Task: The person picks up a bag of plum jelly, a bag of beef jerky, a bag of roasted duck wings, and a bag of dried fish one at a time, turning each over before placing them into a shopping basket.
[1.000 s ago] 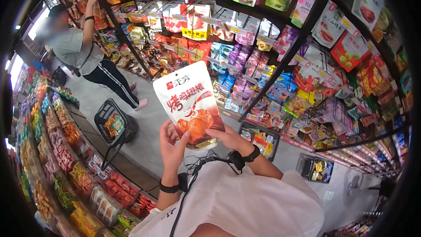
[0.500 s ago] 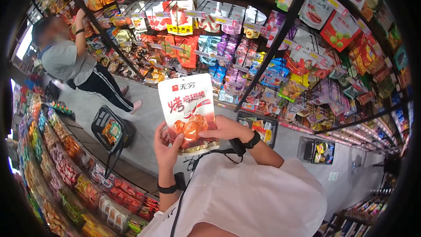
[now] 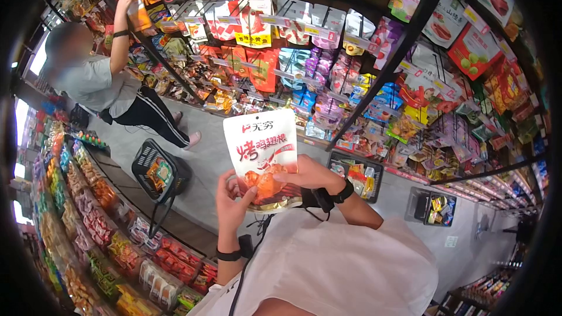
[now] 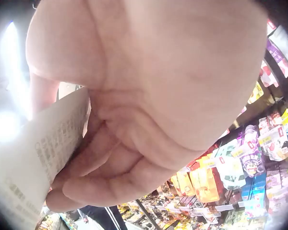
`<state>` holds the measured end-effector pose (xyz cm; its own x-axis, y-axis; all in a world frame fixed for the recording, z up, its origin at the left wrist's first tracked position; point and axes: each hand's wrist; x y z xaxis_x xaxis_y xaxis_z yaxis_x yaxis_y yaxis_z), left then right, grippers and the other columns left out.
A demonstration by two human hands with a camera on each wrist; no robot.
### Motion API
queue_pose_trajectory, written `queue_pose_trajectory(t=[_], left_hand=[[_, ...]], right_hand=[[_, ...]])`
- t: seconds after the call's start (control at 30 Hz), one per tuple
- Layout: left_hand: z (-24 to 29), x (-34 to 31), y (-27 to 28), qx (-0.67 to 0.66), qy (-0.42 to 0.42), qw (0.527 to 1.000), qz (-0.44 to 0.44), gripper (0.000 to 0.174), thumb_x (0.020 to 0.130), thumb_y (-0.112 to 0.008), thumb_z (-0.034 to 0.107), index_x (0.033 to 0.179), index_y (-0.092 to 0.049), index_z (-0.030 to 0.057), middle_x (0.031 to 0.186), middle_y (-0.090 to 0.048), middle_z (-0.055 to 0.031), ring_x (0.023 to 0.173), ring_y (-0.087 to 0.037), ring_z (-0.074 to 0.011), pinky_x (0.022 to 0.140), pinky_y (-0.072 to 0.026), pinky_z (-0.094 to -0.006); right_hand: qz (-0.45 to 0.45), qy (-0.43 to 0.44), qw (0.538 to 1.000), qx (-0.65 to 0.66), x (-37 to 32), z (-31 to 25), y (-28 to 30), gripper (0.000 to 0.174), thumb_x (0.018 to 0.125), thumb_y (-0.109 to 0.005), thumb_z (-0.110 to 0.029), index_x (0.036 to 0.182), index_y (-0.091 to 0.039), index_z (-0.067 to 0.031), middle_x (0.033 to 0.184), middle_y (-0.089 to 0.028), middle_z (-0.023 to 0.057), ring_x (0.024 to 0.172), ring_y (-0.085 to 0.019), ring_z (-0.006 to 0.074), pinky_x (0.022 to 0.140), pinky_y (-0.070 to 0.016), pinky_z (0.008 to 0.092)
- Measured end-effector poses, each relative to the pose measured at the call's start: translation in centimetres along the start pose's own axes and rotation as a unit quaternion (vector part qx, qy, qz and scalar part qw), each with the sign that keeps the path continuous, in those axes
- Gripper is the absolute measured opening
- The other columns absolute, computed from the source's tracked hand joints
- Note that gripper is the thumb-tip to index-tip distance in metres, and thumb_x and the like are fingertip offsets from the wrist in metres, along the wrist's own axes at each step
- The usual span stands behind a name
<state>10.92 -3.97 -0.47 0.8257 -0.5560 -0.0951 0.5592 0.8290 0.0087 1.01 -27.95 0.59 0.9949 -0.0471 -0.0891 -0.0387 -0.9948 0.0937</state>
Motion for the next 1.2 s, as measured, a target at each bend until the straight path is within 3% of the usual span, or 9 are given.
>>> queue_pose_trajectory(t=[0.23,0.33,0.53,0.63,0.7,0.73,0.83,0.93,1.2], left_hand=[[0.6,4.3,-1.6,0.033,-0.007,0.999,0.004,0.067,0.085,-0.083,0.004,0.139,-0.045,-0.0008,0.1,-0.069,-0.006,0.08,-0.063,-0.0074,0.071,-0.0518,-0.0232],[1.4,7.2,-2.9,0.036,-0.017,0.999,-0.007,0.066,0.085,-0.083,0.005,0.139,-0.045,-0.0008,0.098,-0.068,-0.0053,0.08,-0.064,-0.0077,0.071,-0.0521,-0.0234],[1.6,12.0,-5.5,0.068,-0.022,0.997,-0.039,0.065,0.085,-0.084,0.007,0.138,-0.047,0.0005,0.098,-0.069,-0.0051,0.08,-0.064,-0.0083,0.072,-0.0537,-0.0251],[1.6,13.7,-6.7,0.08,-0.022,0.996,-0.042,0.065,0.085,-0.083,0.008,0.139,-0.047,0.0012,0.1,-0.07,-0.0058,0.081,-0.065,-0.009,0.073,-0.0543,-0.0259],[1.6,14.8,-7.2,0.084,-0.018,0.995,-0.048,0.066,0.085,-0.083,0.008,0.139,-0.046,0.0014,0.101,-0.07,-0.0062,0.081,-0.065,-0.0095,0.073,-0.0546,-0.0262],[1.9,15.4,-7.5,0.082,-0.014,0.995,-0.056,0.066,0.085,-0.083,0.008,0.139,-0.046,0.0014,0.101,-0.07,-0.0063,0.081,-0.065,-0.0097,0.073,-0.0547,-0.0264],[1.5,16.5,-6.8,0.097,-0.003,0.992,-0.075,0.066,0.086,-0.083,0.009,0.14,-0.045,0.0013,0.103,-0.071,-0.0078,0.085,-0.068,-0.011,0.074,-0.0554,-0.0274],[1.4,18.5,-6.6,0.079,0.002,0.991,-0.104,0.066,0.086,-0.083,0.01,0.139,-0.046,0.0013,0.104,-0.072,-0.0085,0.087,-0.069,-0.0115,0.074,-0.0557,-0.0277],[2.5,22.3,-1.3,0.094,-0.031,0.983,-0.154,0.062,0.086,-0.083,0.01,0.136,-0.048,0.0019,0.102,-0.072,-0.0072,0.082,-0.068,-0.0112,0.073,-0.0549,-0.0272]], right_hand=[[-0.004,0.026,1.0,0.011,4.2,1.1,4.2,0.034,0.1,-0.07,-0.022,0.126,-0.067,0.0006,0.119,-0.073,0.007,0.106,-0.066,0.0133,0.092,-0.0546,0.0312],[0.038,0.025,0.999,0.005,5.2,0.9,6.2,0.035,0.101,-0.07,-0.021,0.126,-0.067,0.0017,0.122,-0.073,0.008,0.108,-0.066,0.0138,0.093,-0.0545,0.0317],[0.035,0.002,0.994,0.102,6.8,1.1,10.6,0.039,0.1,-0.07,-0.022,0.13,-0.065,0.0021,0.121,-0.073,0.0096,0.111,-0.066,0.0155,0.095,-0.0532,0.035],[0.06,0.03,0.995,0.074,7.5,2.1,12.3,0.036,0.099,-0.07,-0.02,0.128,-0.067,0.0011,0.121,-0.073,0.0087,0.109,-0.067,0.0156,0.094,-0.0536,0.0343],[0.082,0.023,0.996,-0.022,7.5,1.9,13.3,0.033,0.098,-0.071,-0.02,0.124,-0.069,0.0002,0.118,-0.074,0.0092,0.106,-0.068,0.0159,0.093,-0.0536,0.0333],[0.093,0.019,0.993,-0.07,7.5,1.9,13.5,0.032,0.097,-0.071,-0.02,0.122,-0.071,-0.0003,0.117,-0.075,0.0095,0.105,-0.068,0.016,0.093,-0.0536,0.0329],[0.145,-0.013,0.989,0.017,8.3,2.2,13.2,0.03,0.096,-0.071,-0.023,0.116,-0.073,-0.0013,0.112,-0.076,0.0106,0.098,-0.069,0.0167,0.091,-0.0534,0.032],[0.111,-0.04,0.991,-0.062,9.0,2.1,13.9,0.031,0.096,-0.071,-0.024,0.117,-0.072,-0.0013,0.105,-0.076,0.0096,0.094,-0.069,0.0149,0.087,-0.0538,0.0316],[0.19,-0.063,0.977,0.067,12.9,1.1,9.4,0.025,0.098,-0.073,-0.02,0.113,-0.073,0.0008,0.098,-0.075,0.0036,0.09,-0.068,0.0102,0.08,-0.0546,0.0273]])
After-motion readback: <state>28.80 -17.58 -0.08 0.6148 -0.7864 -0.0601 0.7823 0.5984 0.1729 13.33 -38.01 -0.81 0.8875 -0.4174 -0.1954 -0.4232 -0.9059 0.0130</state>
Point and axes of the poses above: each hand's wrist, its own x-axis towards the middle knuckle, its own y-axis out of the back of the hand, z = x × y
